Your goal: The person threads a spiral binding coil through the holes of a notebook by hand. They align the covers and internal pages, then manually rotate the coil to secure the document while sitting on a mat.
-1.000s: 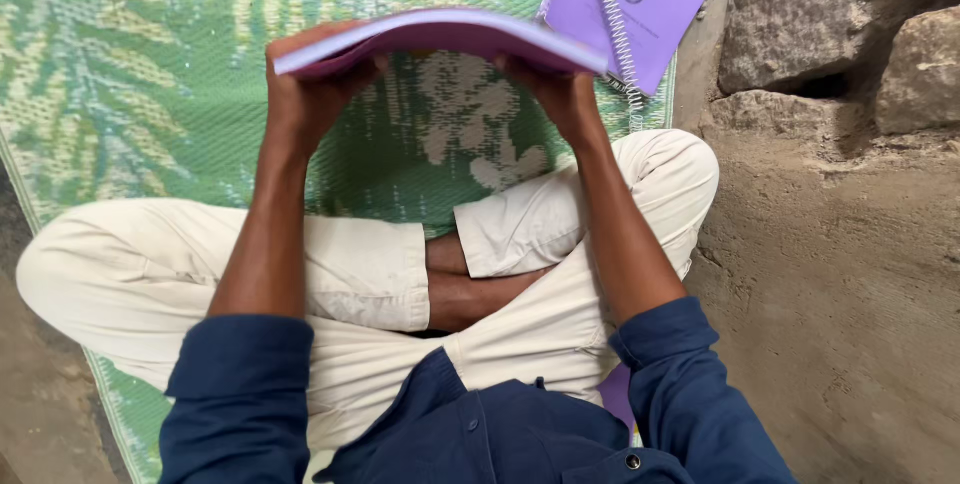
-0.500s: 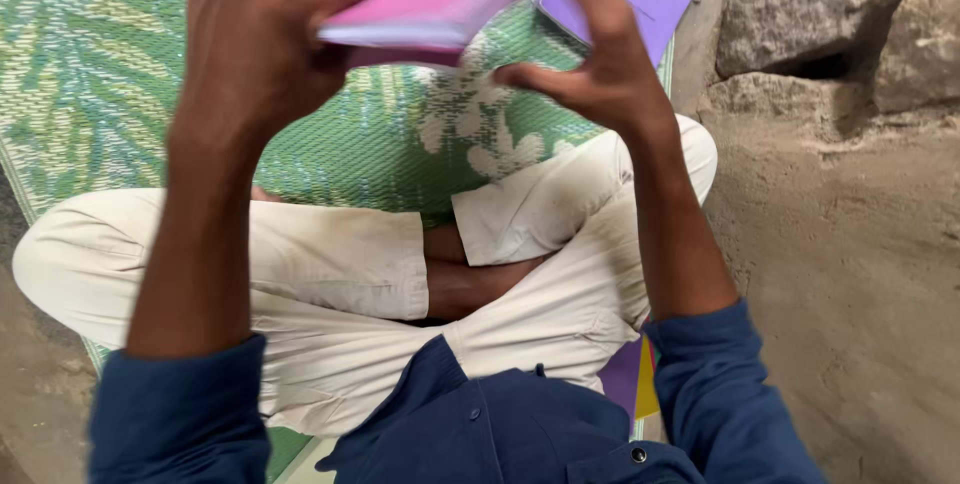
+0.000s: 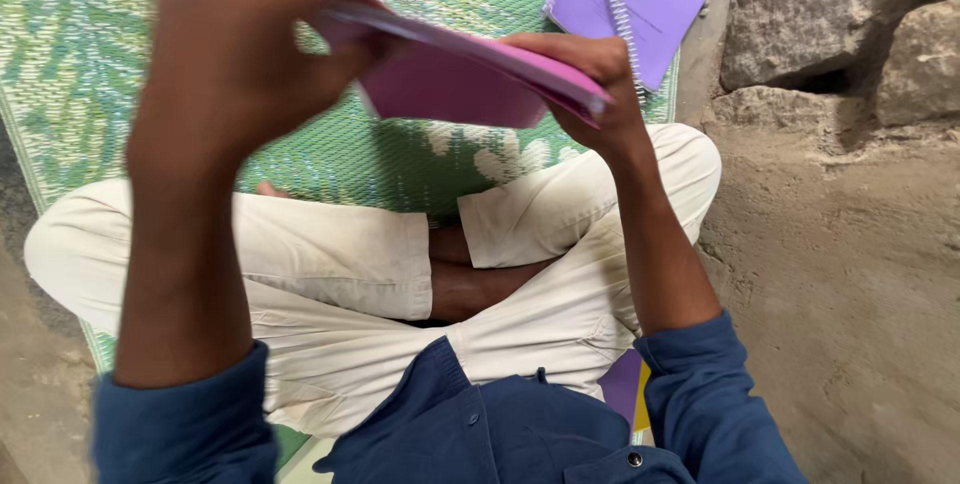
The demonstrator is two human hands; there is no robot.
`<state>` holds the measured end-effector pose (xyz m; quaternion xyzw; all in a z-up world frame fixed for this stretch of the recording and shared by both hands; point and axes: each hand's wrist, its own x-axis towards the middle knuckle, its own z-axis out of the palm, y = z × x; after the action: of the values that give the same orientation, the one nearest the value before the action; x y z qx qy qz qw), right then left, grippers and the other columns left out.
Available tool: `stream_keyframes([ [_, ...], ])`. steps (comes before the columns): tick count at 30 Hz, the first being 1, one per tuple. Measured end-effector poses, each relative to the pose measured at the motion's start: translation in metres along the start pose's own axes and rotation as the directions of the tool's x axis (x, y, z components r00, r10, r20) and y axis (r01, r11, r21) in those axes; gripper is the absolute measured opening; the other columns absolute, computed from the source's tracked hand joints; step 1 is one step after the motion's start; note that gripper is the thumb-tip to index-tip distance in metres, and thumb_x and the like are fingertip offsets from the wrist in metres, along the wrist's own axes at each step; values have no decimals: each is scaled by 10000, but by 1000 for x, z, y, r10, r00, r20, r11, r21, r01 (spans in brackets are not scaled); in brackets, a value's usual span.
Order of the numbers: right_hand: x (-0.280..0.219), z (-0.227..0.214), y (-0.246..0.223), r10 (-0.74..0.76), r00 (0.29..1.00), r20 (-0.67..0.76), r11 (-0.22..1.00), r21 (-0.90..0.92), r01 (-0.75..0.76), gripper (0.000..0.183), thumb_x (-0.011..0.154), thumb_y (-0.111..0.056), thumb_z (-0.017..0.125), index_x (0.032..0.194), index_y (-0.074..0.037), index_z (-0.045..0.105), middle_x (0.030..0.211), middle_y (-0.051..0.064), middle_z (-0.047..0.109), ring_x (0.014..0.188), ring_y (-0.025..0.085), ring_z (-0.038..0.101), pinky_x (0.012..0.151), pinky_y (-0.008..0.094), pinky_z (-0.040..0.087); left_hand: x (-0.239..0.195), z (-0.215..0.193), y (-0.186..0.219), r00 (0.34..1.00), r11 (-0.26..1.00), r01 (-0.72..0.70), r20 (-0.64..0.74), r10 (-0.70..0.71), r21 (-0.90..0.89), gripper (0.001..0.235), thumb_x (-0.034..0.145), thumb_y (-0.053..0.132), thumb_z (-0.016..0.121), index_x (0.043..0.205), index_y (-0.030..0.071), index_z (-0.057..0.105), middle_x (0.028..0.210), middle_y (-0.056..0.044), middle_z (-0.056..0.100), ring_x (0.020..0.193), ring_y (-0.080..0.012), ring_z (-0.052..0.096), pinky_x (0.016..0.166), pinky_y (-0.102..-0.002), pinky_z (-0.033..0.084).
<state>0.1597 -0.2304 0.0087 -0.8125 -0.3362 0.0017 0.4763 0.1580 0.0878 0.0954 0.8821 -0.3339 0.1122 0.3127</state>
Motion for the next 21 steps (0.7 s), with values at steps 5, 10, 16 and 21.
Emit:
stream_keyframes([
  [5, -16, -6, 3, 54, 994, -90, 997, 59, -49, 147, 1049, -126, 743, 1172, -46, 754, 1082, 95, 796, 842, 138, 758, 711, 266, 608, -32, 52, -28, 984, 857, 78, -100, -150, -510, 419, 919, 183, 883, 1235, -8, 686, 1107, -148, 749, 1022, -253, 742, 903, -393, 595],
  [10, -33, 13, 28, 283, 945, -166, 922, 318, -220, 212, 993, -118, 839, 1167, -51, 739, 1025, 75, 773, 891, 153, 735, 791, 312, 638, -57, 132, -29, 844, 448, 304, 19, -536, -841, 106, 947, 101, 864, 1023, 74, 796, 1014, -59, 805, 929, -151, 807, 815, -333, 657],
  [16, -45, 50, 66, 470, 865, -175, 839, 392, -377, 263, 947, -87, 840, 1186, -71, 731, 1098, 74, 759, 998, 178, 743, 851, 331, 664, -55, 187, -35, 819, 464, 298, -27, -573, -834, 127, 909, 65, 865, 1019, 61, 802, 996, -67, 795, 893, -140, 757, 758, -305, 648],
  [21, -33, 20, 47, 537, 821, -193, 794, 445, -415, 344, 913, -120, 857, 1209, -46, 697, 1126, 99, 772, 1026, 254, 772, 851, 397, 657, -53, 173, -32, 792, 438, 356, 18, -610, -825, 127, 880, 84, 876, 987, 78, 809, 952, -63, 800, 854, -132, 773, 736, -299, 675],
])
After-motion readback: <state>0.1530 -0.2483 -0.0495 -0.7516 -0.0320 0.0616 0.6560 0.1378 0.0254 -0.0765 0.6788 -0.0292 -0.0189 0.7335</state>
